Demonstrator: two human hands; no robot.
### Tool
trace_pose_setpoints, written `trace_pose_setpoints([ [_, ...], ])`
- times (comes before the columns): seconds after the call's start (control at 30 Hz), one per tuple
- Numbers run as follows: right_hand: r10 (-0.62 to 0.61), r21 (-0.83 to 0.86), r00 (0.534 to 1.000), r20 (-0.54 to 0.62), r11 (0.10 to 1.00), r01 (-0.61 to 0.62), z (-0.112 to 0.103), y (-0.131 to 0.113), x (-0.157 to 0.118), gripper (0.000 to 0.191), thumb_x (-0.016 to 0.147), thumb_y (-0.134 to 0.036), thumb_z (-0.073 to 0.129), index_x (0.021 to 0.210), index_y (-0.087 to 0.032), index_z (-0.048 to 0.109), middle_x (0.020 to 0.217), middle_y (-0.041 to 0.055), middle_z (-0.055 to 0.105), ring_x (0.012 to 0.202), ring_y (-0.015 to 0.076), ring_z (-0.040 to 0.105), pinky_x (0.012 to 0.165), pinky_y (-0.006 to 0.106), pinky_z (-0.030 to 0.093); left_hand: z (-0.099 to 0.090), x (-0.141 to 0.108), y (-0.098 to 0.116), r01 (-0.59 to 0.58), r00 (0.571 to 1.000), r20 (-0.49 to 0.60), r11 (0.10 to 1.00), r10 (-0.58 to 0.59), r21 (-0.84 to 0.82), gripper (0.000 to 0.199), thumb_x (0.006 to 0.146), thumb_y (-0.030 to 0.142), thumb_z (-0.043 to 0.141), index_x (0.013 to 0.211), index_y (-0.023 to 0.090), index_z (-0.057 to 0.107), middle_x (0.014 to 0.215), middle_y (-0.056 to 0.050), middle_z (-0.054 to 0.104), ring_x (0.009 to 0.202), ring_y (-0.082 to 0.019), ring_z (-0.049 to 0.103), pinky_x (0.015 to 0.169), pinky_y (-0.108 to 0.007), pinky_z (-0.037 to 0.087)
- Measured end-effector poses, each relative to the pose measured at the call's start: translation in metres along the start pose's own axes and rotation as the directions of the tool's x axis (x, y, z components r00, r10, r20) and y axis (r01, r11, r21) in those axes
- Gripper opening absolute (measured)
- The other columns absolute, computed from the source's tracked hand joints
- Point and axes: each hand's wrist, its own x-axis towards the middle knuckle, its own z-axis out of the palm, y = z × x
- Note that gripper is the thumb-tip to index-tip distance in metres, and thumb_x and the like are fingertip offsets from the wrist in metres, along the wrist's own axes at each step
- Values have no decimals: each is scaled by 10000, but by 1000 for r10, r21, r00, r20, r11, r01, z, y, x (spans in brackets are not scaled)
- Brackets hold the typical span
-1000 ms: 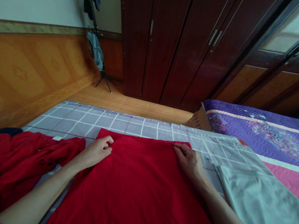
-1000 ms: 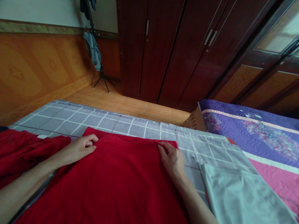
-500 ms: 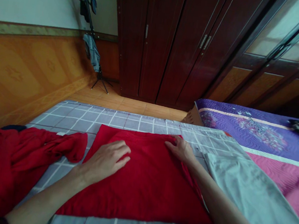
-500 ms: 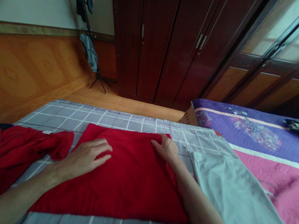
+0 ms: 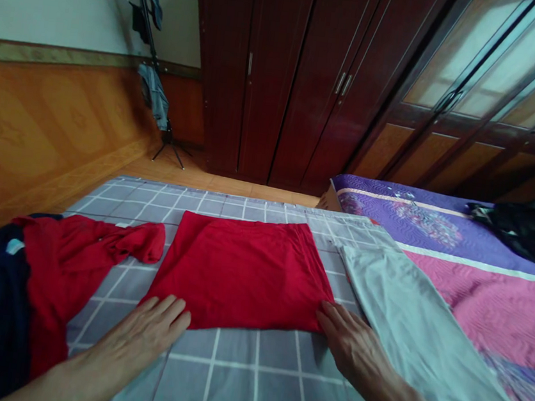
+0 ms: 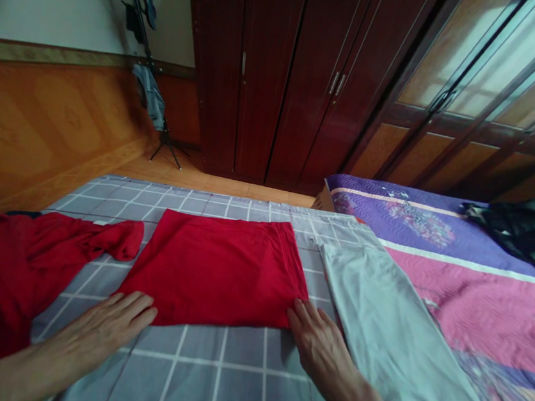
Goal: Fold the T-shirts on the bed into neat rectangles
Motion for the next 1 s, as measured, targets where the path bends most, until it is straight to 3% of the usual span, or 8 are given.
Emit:
trace_pose_setpoints([
  [0.13,6,9,1000,-3,1000,-6,-9,8,17,249,824,-12,410,751,-175,584,754,59,606,691,205,556,637,338,444,-31,20,4,110,993,34,994,-111,26,503,761,-57,350,1110,232,568,1132,-68,597,1078,-225,551,932,-382,430],
  [0.23,39,40,997,-64,999,-36,-29,8,16,269,861,-43,392,700,-189,549,693,41,561,628,179,513,601,318,406,-56,17,11,121,992,26,991,-120,-48,446,763,-60,340,997,224,592,1014,-48,619,971,-201,586,890,-350,455],
  [0.3,60,74,994,-96,996,-53,-36,2,4,271,870,-57,380,711,-193,554,707,46,561,630,172,513,602,313,404,-59,1,12,116,993,3,989,-117,-93,461,747,-70,326,964,231,601,980,-39,631,930,-195,599,875,-339,460],
  [0.5,34,235,999,-3,972,-32,-45,-23,-32,263,719,-30,396,699,-233,562,703,46,580,615,173,551,550,300,439,-59,-40,16,-118,993,-52,953,108,-281,509,714,16,466,1144,276,548,1141,-15,630,1050,-203,580,878,-269,439],
  [0.6,13,312,999,31,950,-22,-62,-34,-12,236,764,-90,428,804,-246,600,811,62,620,703,185,588,604,304,483,-87,-13,26,-96,989,63,910,133,-403,183,833,120,500,928,252,584,961,15,638,920,-159,597,831,-241,435],
  [0.7,9,350,1000,-2,937,-7,-71,-51,32,240,820,-116,421,885,-234,619,911,80,639,805,192,606,694,310,504,-103,39,44,-148,986,20,923,165,-354,132,894,141,454,848,201,562,905,-11,601,866,-165,567,854,-296,431],
  [0.83,-41,388,999,1,921,38,-43,-71,85,217,800,-89,464,905,-186,628,1029,108,645,955,215,600,840,347,492,-70,96,67,-228,973,-99,936,209,-268,95,883,154,480,880,171,574,951,-58,597,939,-206,560,881,-354,452],
  [1.0,32,387,998,-61,922,-6,6,-55,92,308,871,-231,505,1160,-169,592,1332,138,523,1255,266,450,1034,464,381,-15,107,73,-235,959,-232,917,164,-323,417,873,318,541,1247,138,507,1315,-146,498,1260,-277,415,1073,-429,346],
])
